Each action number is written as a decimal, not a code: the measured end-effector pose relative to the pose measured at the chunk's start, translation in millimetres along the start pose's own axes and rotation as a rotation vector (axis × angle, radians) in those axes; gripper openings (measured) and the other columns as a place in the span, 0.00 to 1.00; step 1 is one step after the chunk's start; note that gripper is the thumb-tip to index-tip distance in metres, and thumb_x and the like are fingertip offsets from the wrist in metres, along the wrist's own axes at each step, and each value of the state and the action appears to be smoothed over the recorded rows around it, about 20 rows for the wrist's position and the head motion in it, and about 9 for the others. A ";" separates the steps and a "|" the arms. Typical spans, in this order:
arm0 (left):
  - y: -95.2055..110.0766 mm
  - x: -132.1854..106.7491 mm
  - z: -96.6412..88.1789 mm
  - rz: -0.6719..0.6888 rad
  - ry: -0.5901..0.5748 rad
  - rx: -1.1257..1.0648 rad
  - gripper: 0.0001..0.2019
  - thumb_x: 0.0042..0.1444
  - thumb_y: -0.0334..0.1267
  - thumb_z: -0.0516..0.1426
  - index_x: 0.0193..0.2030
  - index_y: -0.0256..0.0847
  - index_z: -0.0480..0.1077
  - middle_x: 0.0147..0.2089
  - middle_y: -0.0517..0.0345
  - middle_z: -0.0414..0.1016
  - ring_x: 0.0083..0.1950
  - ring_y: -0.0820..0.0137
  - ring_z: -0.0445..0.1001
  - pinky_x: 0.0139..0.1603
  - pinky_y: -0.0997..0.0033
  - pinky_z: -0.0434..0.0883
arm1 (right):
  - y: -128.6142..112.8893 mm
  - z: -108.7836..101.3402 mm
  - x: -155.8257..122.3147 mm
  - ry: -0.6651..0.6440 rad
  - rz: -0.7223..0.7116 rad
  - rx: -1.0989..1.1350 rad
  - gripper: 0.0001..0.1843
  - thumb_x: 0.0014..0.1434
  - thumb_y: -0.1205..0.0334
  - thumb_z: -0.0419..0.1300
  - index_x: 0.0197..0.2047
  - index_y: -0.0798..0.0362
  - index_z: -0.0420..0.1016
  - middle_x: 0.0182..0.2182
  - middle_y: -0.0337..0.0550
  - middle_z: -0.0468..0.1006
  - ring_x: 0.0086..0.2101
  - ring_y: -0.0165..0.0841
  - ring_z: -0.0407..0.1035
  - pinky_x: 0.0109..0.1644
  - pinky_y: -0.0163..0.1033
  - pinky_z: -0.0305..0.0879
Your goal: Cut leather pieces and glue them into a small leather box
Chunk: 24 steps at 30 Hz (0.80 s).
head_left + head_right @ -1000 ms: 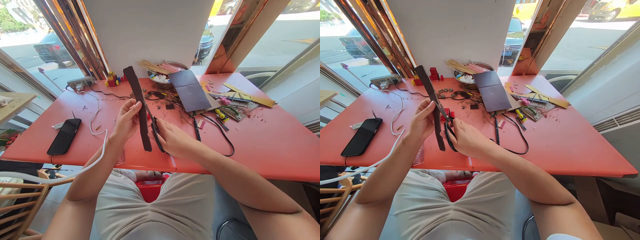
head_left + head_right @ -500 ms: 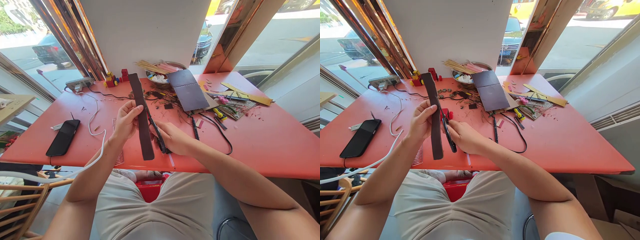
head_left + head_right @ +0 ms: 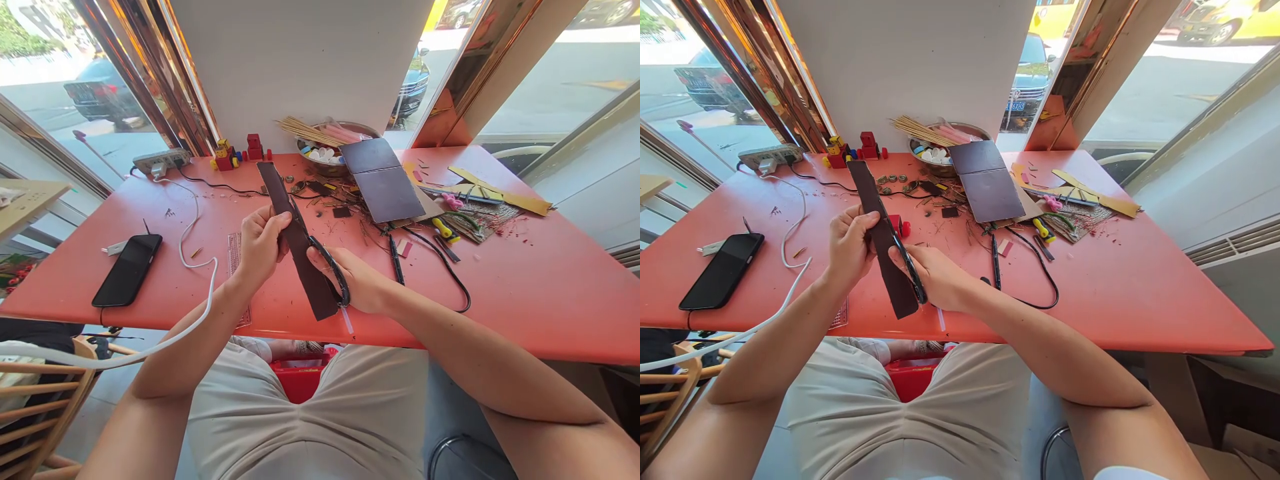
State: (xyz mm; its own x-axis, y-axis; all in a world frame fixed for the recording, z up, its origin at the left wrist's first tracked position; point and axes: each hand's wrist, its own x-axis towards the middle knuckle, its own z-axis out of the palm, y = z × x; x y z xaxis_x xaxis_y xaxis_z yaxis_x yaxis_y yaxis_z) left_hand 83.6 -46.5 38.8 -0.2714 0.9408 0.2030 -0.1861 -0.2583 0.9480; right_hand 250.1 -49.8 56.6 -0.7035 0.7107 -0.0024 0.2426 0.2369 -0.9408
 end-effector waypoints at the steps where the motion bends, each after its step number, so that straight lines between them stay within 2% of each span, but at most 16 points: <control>1: 0.4 -0.4 0.4 0.002 -0.006 -0.002 0.20 0.44 0.44 0.67 0.20 0.45 0.57 0.13 0.72 0.56 0.10 0.80 0.56 0.10 0.81 0.49 | -0.7 0.0 -0.2 0.000 0.001 -0.003 0.43 0.55 0.09 0.45 0.25 0.45 0.55 0.21 0.33 0.57 0.24 0.30 0.53 0.25 0.38 0.49; 8: 1.6 -1.1 0.6 -0.018 -0.021 -0.028 0.21 0.45 0.44 0.68 0.19 0.45 0.57 0.13 0.72 0.56 0.10 0.80 0.56 0.10 0.80 0.50 | -1.7 0.4 -4.6 -0.038 0.062 0.003 0.42 0.56 0.10 0.46 0.29 0.45 0.58 0.19 0.31 0.58 0.22 0.30 0.54 0.24 0.38 0.51; 12: -1.6 0.4 -1.0 -0.027 -0.037 -0.028 0.23 0.49 0.46 0.69 0.20 0.45 0.58 0.13 0.71 0.57 0.10 0.79 0.57 0.10 0.80 0.50 | -1.8 1.2 -4.2 -0.001 0.051 0.012 0.42 0.55 0.11 0.47 0.28 0.45 0.57 0.22 0.32 0.57 0.24 0.30 0.54 0.26 0.38 0.50; 19: 1.2 0.3 0.5 -0.029 -0.060 -0.014 0.20 0.42 0.46 0.68 0.20 0.45 0.60 0.12 0.71 0.58 0.10 0.80 0.55 0.10 0.80 0.47 | 0.1 6.2 -1.2 -0.006 0.033 0.084 0.42 0.55 0.12 0.49 0.27 0.45 0.55 0.22 0.32 0.54 0.25 0.29 0.53 0.27 0.38 0.49; 24: 4.4 -0.2 0.9 -0.016 -0.058 -0.025 0.21 0.41 0.47 0.69 0.19 0.45 0.60 0.12 0.71 0.58 0.09 0.80 0.55 0.10 0.80 0.47 | -1.1 8.9 -0.8 0.026 0.016 0.094 0.43 0.53 0.11 0.50 0.25 0.45 0.54 0.21 0.31 0.53 0.24 0.28 0.51 0.27 0.38 0.47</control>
State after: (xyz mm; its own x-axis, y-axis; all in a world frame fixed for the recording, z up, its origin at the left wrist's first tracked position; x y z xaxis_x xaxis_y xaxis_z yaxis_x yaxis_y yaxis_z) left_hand 83.7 -47.6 43.2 -0.2133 0.9558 0.2024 -0.2136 -0.2478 0.9450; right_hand 244.5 -56.5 54.6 -0.6819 0.7313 -0.0102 0.1894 0.1631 -0.9683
